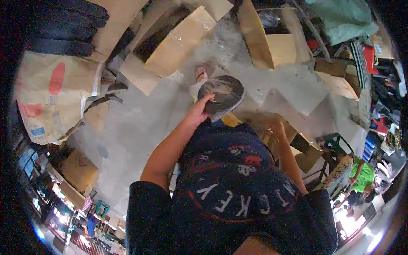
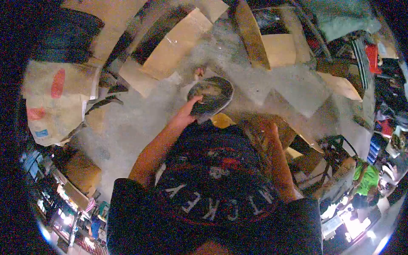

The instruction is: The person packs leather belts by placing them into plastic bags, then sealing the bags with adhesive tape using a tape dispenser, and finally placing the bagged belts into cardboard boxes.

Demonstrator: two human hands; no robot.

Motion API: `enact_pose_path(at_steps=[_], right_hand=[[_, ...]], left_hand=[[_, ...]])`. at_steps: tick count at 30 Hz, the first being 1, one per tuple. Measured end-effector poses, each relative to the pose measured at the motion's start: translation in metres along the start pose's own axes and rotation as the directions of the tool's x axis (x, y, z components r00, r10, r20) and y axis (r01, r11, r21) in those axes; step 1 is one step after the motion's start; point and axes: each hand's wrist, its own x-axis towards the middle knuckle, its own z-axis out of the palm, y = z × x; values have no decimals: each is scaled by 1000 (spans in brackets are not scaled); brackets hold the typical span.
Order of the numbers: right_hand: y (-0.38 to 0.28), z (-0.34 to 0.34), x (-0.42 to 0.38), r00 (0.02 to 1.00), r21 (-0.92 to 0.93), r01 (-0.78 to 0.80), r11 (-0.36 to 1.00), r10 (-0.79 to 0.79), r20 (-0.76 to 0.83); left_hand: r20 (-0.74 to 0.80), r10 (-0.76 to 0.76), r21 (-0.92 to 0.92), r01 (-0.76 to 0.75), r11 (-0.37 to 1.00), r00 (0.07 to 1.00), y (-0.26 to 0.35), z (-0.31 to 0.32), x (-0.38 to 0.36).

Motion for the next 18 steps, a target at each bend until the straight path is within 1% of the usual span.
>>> enact_pose_path(at_steps=[1, 3, 4, 5, 6, 7, 8, 9, 10, 11, 12, 13, 14, 15, 16, 17, 18], right_hand=[[14, -1, 10, 1000, 8, 4, 1000, -4, 3], [50, -14, 31, 996, -25, 75, 997, -74, 40], [75, -17, 41, 997, -10, 68, 998, -68, 26], [96, -17, 47, 999, 230, -25, 973, 32, -28], [90, -14, 41, 995, 348, -67, 935, 90, -50], [82, -10, 33, 986, 463, -98, 881, 147, -73], [50, -1, 15, 986, 491, -93, 866, 148, -75], [26, 10, 6, 985, 511, -87, 855, 151, -85], [3, 20, -3, 984, 530, -80, 844, 153, -96], [-14, 31, -5, 981, 576, -86, 813, 170, -93], [-24, 39, -7, 978, 621, -97, 778, 189, -84], [-18, 45, -3, 976, 630, -99, 770, 199, -90], [3, 48, 9, 964, 224, -136, 965, 181, -194], [12, 54, 16, 954, -225, -185, 957, 120, -275], [-34, 76, -5, 917, -125, -53, 991, -1, -399], [-64, 79, -20, 913, -113, -59, 992, 8, -407], [-86, 80, -33, 901, -184, -20, 983, -62, -429]], left_hand=[[37, 56, 56, -58, 997, 998, 6, 1, 3], [111, 169, 156, -185, 970, 979, 17, 2, 12], [100, 127, 251, -148, 956, 987, 19, -4, 22], [99, 97, 300, -122, 946, 990, 31, -2, 30], [98, 66, 348, -96, 933, 993, 43, 0, 38], [-101, -136, 164, 152, 975, 986, 69, 17, 49], [-173, -256, 69, 271, 960, 951, 82, 22, 57], [-241, -370, -43, 371, 928, 897, 96, 27, 66], [-222, -373, -33, 375, 926, 901, 106, 18, 75], [-168, -376, -45, 374, 926, 911, 109, -8, 91], [-113, -378, -56, 374, 926, 919, 111, -33, 107], [-112, -389, -47, 386, 921, 914, 119, -50, 120], [-229, -395, 56, 418, 907, 889, 126, -58, 131], [-343, -380, 155, 451, 879, 859, 135, -70, 144], [-352, -332, 76, 380, 922, 875, 132, -92, 161], [-349, -336, 88, 388, 917, 875, 136, -104, 172], [-406, -335, 104, 407, 907, 850, 142, -115, 181]])
